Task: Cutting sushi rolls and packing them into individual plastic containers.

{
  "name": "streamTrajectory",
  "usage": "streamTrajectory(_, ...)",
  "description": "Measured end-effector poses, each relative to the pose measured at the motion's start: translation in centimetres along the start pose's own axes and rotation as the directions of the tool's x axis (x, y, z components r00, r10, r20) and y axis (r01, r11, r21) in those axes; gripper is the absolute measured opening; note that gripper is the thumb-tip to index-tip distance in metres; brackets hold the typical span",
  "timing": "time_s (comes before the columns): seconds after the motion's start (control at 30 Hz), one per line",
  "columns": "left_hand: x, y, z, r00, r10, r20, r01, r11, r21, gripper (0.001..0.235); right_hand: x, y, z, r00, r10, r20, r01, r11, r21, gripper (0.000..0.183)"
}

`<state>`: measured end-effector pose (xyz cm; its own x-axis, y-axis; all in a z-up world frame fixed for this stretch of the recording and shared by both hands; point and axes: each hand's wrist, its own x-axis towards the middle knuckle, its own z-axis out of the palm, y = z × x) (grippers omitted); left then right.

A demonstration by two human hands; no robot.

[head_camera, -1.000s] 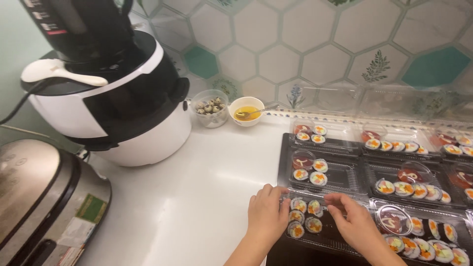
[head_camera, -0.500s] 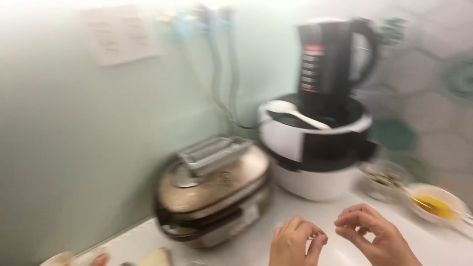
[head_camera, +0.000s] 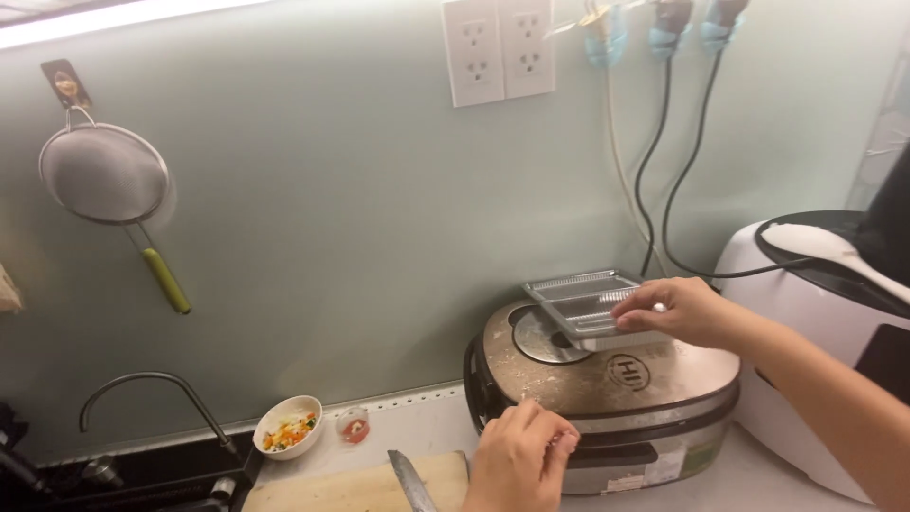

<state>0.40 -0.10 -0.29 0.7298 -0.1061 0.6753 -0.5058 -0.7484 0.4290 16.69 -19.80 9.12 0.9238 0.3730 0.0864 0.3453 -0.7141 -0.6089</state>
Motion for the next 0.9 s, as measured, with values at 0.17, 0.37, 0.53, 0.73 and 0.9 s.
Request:
streamTrajectory(0.17,1.3,-0.1,1.9,0.997,0.077,0.006,-0.077,0.996,-0.050,0.005,2.0,0.7,0.0,0.990,0.006,0.142,0.011,0.992,-0.122,0.021)
streamTrajectory(0.37,1.9,0.1,4.1,0.997,0.080,0.016,-0.078,0.993,-0.092,0.004,1.1,0.8,-0.8,0.992,-0.037,0.117,0.037,0.999,0.002,0.027)
streamTrajectory(0.53,1.7,-0.2,4.7,0.997,0.047,0.063,-0.042,0.996,-0.081,0.013,0.8,2.2,-1.6,0.995,-0.054,0.086,0.046,0.994,0.097,0.022)
streamTrajectory(0.73,1.5,0.8,4.5,0.997,0.067,0.031,-0.063,0.992,-0.108,0.015,1.5,3.4,-1.2,0.996,-0.017,0.089,0.012,0.999,0.053,0.019)
streamTrajectory(0.9,-0.2,0.8,3.1,0.999,0.021,0.030,-0.018,0.995,-0.100,0.006,2.5,3.9,-0.5,0.996,0.016,0.085,-0.010,0.997,-0.073,0.024)
